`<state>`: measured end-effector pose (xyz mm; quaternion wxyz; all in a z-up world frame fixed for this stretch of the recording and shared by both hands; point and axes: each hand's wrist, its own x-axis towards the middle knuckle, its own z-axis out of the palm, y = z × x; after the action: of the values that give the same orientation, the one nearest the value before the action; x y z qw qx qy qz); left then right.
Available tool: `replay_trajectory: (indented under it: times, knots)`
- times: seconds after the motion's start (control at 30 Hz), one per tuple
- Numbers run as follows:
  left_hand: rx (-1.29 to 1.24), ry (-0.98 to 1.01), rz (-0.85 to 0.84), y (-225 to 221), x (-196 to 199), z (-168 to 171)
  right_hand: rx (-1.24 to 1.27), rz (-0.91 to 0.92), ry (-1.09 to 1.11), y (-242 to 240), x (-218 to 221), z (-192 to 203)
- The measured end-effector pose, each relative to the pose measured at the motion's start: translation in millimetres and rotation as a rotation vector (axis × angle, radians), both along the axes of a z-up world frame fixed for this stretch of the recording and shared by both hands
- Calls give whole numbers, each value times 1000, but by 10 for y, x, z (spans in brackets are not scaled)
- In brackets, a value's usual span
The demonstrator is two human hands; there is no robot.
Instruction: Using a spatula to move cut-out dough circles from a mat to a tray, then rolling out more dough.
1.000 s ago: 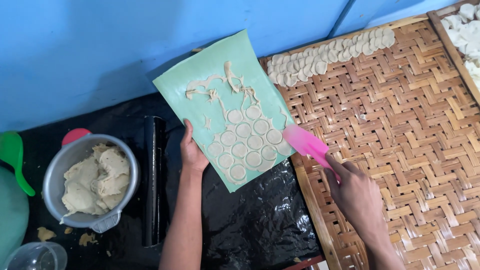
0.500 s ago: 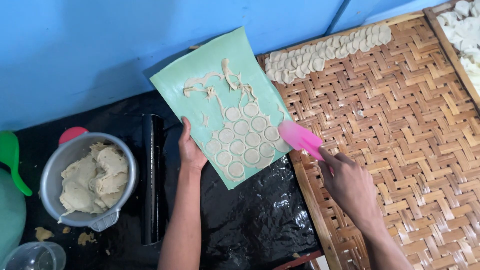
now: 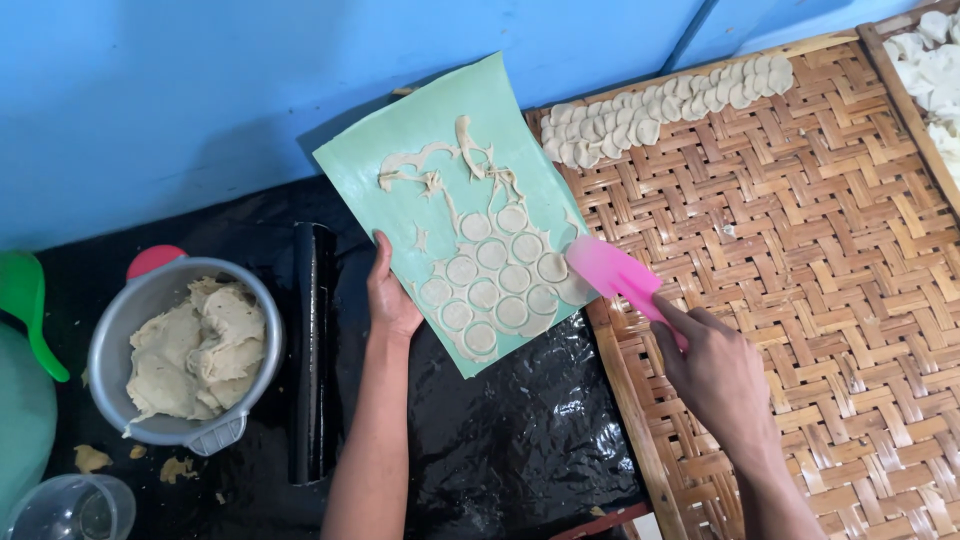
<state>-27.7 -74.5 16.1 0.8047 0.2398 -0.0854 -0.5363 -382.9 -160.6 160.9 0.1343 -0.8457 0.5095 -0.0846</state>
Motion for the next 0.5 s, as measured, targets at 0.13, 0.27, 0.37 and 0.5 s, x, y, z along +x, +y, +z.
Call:
replay_trajectory:
  times: [0.13, 0.27, 0.37, 0.5]
  knots:
    - [-17, 31, -16, -1, 12, -56, -2, -25, 38, 43, 23, 33]
    - [-24, 39, -18, 2, 14, -78, -12, -26, 64, 13, 48, -14]
    - [-11, 35, -6, 6, 23, -109, -35, -5, 49, -28, 55, -67]
    - [31, -2, 24, 9, 5, -49, -36, 1, 49, -42, 59, -43]
